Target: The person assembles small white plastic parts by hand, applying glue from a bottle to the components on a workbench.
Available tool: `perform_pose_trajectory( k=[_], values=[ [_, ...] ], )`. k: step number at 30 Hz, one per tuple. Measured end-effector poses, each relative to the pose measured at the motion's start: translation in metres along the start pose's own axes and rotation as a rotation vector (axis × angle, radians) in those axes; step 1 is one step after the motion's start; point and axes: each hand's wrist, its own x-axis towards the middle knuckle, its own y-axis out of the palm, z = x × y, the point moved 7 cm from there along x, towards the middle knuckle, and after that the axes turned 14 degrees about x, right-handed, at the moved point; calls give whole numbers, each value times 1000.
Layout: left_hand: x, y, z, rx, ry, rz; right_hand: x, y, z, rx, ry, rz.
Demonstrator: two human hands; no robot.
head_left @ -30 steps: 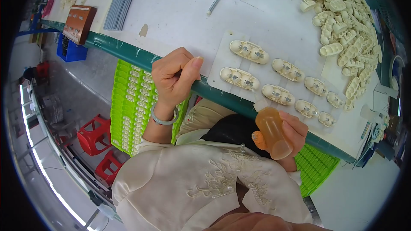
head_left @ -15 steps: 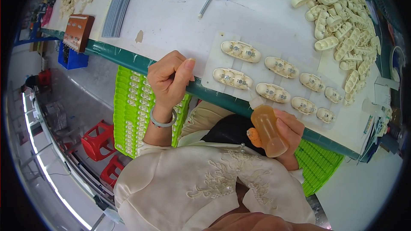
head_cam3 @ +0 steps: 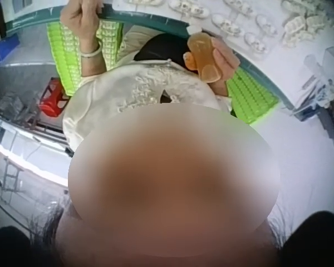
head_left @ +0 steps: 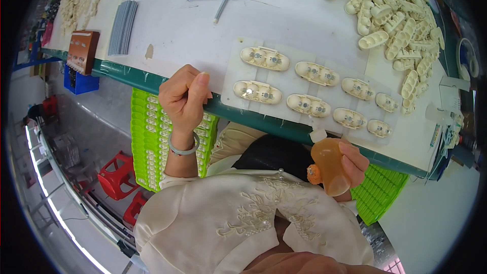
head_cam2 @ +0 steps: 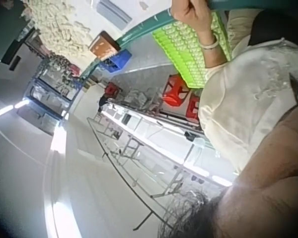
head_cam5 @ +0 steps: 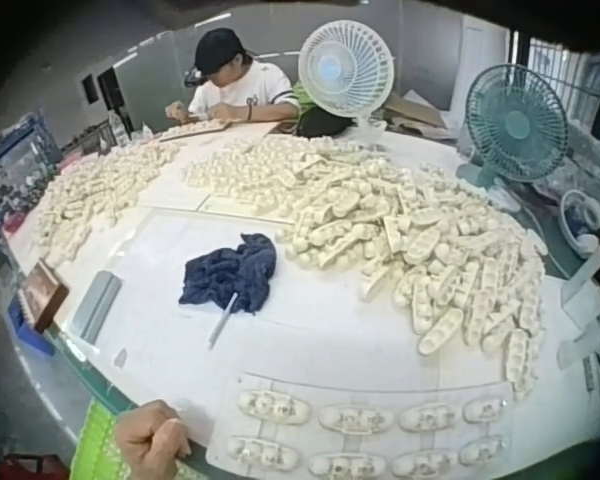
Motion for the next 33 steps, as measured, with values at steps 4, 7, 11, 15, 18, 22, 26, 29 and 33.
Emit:
perform_pose_trajectory(
  k=[4, 7, 11, 15, 18, 22, 26, 29, 33],
  values=[
    [-1, 3, -1, 15, -20, 1, 3, 0, -1, -42, 51, 66],
    [-2, 4, 0, 50, -27, 9, 2, 0, -9, -45, 147, 90],
    [-2, 2, 4, 9, -31, -7, 1, -4, -11, -109, 195, 105],
    [-2, 2, 3, 20, -36, -7, 4, -5, -14, -130, 253, 115],
    [-1, 2, 1, 20, -31, -11, 3, -11, -17, -101, 318, 41],
    [-3, 2, 3, 32, -39, -12, 0, -16, -15, -109, 323, 15],
    [-3, 3, 4, 24, -50, -15, -5, -21, -13, -67, 294, -16],
    [-1, 3, 0, 56, -28, -15, -2, -18, -11, -49, 271, 31],
    [-1, 4, 0, 53, -24, -10, 0, -11, -12, -99, 248, 97]
  ],
)
